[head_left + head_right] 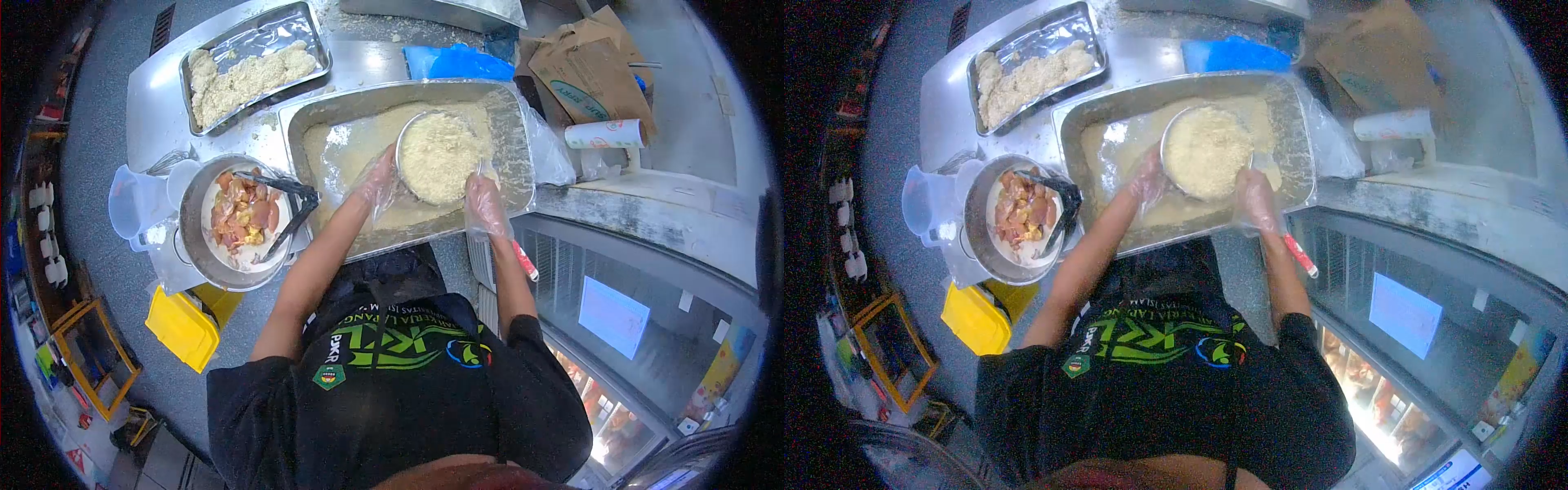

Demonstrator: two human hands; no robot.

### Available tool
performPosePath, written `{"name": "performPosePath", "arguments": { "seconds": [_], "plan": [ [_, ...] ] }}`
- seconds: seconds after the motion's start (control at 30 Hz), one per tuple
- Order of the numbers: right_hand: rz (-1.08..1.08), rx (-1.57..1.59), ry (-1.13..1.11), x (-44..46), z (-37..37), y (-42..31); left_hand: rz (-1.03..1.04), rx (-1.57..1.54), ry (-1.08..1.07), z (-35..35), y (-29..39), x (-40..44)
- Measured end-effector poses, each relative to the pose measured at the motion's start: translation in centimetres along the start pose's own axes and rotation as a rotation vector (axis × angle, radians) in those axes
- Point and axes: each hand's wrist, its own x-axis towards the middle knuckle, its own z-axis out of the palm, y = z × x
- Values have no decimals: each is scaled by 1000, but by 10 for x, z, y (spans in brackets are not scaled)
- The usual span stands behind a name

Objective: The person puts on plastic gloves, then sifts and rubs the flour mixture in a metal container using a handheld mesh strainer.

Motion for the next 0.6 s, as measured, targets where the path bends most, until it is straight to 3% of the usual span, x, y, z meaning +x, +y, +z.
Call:
{"name": "performPosePath", "arguments": {
  "seconds": [0.1, 0.13, 0.23, 0.3, 0.33, 0.4, 0.43, 0.5, 0.53, 0.57, 0.6],
  "plan": [
    [47, -80, 186, 5, 1, 0, 7, -9, -22, -4, -7, 3],
    [51, -4, 131, 5, -1, -5, -4, -3, -7, -4, -4, 3],
    [128, 168, 25, -5, -10, -14, 218, 123, 18, 13, 1, -13],
    [253, 215, 37, -7, -15, -11, 71, 142, 106, 29, 13, -30],
    [93, 87, 55, -7, -15, -12, 5, 150, 150, 33, 18, -33],
    [-220, -171, 89, -13, -14, -15, 97, 178, 68, 23, 10, -23],
    [-90, -108, 53, -14, -15, -12, 137, 193, 24, 20, 6, -20],
    [167, 22, -16, -14, -14, -2, -59, 155, 79, 31, 16, -34],
    [49, -46, 48, -17, -4, 10, -146, 133, 109, 40, 25, -41],
    [-68, -114, 111, -21, 12, 26, -41, 181, 87, 28, 17, -30],
    [-47, -106, 116, -24, 14, 30, 56, 229, 64, 6, -1, -10]
  ]
}}
